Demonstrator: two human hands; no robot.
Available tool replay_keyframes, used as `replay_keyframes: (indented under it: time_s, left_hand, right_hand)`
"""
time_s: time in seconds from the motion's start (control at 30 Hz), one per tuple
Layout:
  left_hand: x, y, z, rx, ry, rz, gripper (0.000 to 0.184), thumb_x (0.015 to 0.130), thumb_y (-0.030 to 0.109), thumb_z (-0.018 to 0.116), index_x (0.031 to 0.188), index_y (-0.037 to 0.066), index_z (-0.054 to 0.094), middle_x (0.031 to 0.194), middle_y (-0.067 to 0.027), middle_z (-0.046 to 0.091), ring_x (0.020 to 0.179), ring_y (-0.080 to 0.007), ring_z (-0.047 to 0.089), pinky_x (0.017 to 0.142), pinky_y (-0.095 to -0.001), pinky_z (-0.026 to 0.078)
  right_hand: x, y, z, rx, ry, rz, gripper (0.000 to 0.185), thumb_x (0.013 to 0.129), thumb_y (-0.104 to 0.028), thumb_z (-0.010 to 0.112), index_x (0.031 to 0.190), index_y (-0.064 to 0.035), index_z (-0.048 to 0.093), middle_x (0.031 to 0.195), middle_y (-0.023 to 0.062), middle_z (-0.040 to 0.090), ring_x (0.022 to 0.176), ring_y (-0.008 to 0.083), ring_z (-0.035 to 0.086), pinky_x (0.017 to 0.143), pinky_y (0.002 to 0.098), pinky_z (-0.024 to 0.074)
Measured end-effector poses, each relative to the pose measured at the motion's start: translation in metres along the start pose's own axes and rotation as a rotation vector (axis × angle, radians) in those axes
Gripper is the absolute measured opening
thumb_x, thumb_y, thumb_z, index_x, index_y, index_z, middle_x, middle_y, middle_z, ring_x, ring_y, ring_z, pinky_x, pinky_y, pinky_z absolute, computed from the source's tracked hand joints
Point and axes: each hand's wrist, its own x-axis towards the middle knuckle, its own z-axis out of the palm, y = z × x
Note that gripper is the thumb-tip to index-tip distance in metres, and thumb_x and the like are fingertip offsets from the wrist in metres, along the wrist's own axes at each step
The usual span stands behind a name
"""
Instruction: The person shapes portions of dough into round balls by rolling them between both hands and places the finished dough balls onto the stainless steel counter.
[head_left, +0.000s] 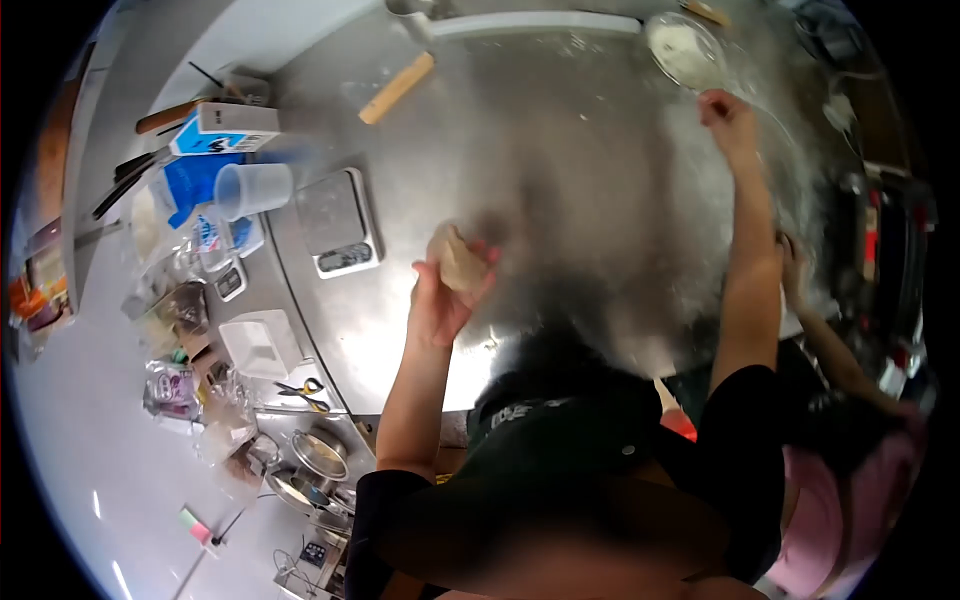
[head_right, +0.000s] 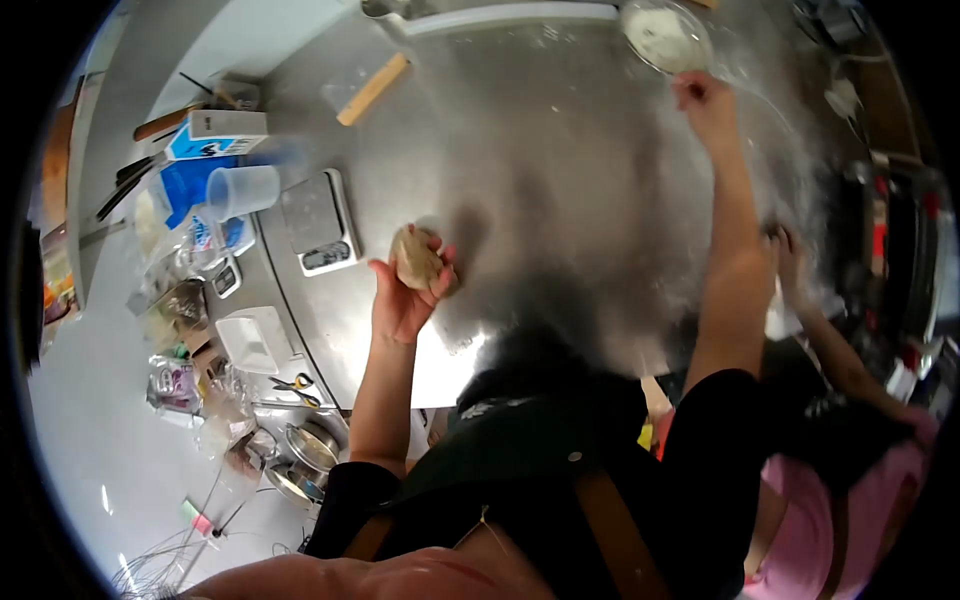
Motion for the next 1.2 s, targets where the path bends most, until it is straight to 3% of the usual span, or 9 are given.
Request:
replay_keyframes:
  time_s: [0.2, 0.33, 0.53, 0.6, 0.77, 0.9, 1.0, 1.13, 1.2]
  left_hand:
    - [-0.087, -0.059, -0.023, -0.012, -0.062, -0.229, 0.076, 0.080, 0.059, 0.068, 0.138, 0.016, 0.044, 0.132, -0.0118, 0.055, 0.127, -0.0369, 0.051, 0.099, -0.0423, 0.051]
    - [-0.116, -0.053, -0.029, 0.040, -0.040, -0.176, 0.063, 0.085, 0.053, 0.067, 0.135, 0.019, 0.047, 0.130, -0.0114, 0.056, 0.125, -0.0345, 0.053, 0.098, -0.0439, 0.051]
    - [-0.129, -0.010, -0.041, 0.112, -0.076, -0.084, 0.052, 0.091, 0.046, 0.064, 0.133, 0.018, 0.050, 0.130, -0.0128, 0.056, 0.125, -0.0348, 0.052, 0.098, -0.0458, 0.050]
    - [-0.130, -0.002, -0.053, 0.114, -0.046, -0.069, 0.051, 0.092, 0.045, 0.064, 0.132, 0.018, 0.051, 0.130, -0.0135, 0.055, 0.125, -0.0350, 0.052, 0.099, -0.0451, 0.050]
    - [-0.128, 0.010, -0.054, 0.140, -0.063, -0.085, 0.049, 0.095, 0.045, 0.060, 0.134, 0.017, 0.048, 0.131, -0.0131, 0.054, 0.125, -0.0338, 0.052, 0.098, -0.0450, 0.051]
    - [-0.123, 0.010, -0.049, 0.186, -0.152, -0.138, 0.048, 0.097, 0.045, 0.056, 0.134, 0.016, 0.047, 0.130, -0.0130, 0.055, 0.125, -0.0325, 0.052, 0.099, -0.0445, 0.051]
    - [-0.123, 0.013, -0.046, 0.249, -0.162, -0.179, 0.047, 0.098, 0.044, 0.055, 0.134, 0.014, 0.046, 0.130, -0.0128, 0.055, 0.125, -0.0320, 0.052, 0.100, -0.0455, 0.050]
    - [-0.116, 0.014, -0.040, 0.316, -0.114, -0.188, 0.047, 0.099, 0.040, 0.053, 0.134, 0.010, 0.045, 0.131, -0.0140, 0.054, 0.123, -0.0311, 0.054, 0.099, -0.0466, 0.049]
    - [-0.107, 0.012, -0.020, 0.391, 0.004, -0.233, 0.045, 0.099, 0.033, 0.055, 0.135, 0.009, 0.044, 0.131, -0.0144, 0.053, 0.122, -0.0308, 0.054, 0.098, -0.0463, 0.049]
  right_hand:
    - [-0.160, -0.152, -0.023, 0.377, -0.478, -0.089, 0.003, 0.089, 0.000, 0.066, 0.092, -0.0006, 0.065, 0.082, 0.0042, 0.064, 0.073, 0.0107, 0.057, 0.066, 0.0252, 0.0473]
    - [-0.168, -0.216, -0.036, 0.353, -0.374, -0.025, 0.004, 0.087, 0.003, 0.065, 0.091, 0.0013, 0.065, 0.083, 0.0078, 0.065, 0.074, 0.0121, 0.059, 0.067, 0.0276, 0.0486]
    - [-0.232, -0.244, -0.050, 0.318, -0.446, -0.279, 0.011, 0.083, 0.004, 0.063, 0.091, -0.0032, 0.065, 0.084, 0.0125, 0.063, 0.070, 0.0274, 0.063, 0.063, 0.0362, 0.0497]
    - [-0.229, -0.236, -0.055, 0.179, -0.345, -0.118, 0.013, 0.081, 0.006, 0.064, 0.090, -0.0021, 0.066, 0.085, 0.0138, 0.064, 0.072, 0.0316, 0.063, 0.062, 0.0357, 0.0496]
    - [-0.260, -0.249, -0.049, 0.143, -0.323, -0.333, 0.014, 0.080, 0.005, 0.064, 0.092, -0.0015, 0.067, 0.091, 0.0164, 0.067, 0.077, 0.0325, 0.067, 0.067, 0.0373, 0.0528]
    - [-0.260, -0.241, -0.052, 0.094, -0.167, -0.055, 0.022, 0.078, 0.006, 0.065, 0.097, -0.0033, 0.070, 0.094, 0.0167, 0.069, 0.081, 0.0335, 0.068, 0.072, 0.0376, 0.0555]
    - [-0.288, -0.237, -0.042, -0.014, -0.219, -0.273, 0.022, 0.078, 0.006, 0.065, 0.097, -0.0033, 0.070, 0.095, 0.0171, 0.070, 0.080, 0.0332, 0.069, 0.070, 0.0369, 0.0561]
    - [-0.326, -0.227, -0.033, 0.158, -0.183, 0.051, 0.020, 0.077, 0.007, 0.065, 0.094, -0.0035, 0.071, 0.098, 0.0171, 0.070, 0.083, 0.0349, 0.069, 0.070, 0.0386, 0.0566]
    - [-0.347, -0.216, -0.026, 0.038, -0.241, -0.083, 0.031, 0.080, 0.007, 0.059, 0.107, -0.0057, 0.068, 0.108, 0.0181, 0.069, 0.086, 0.0354, 0.069, 0.073, 0.0386, 0.0564]
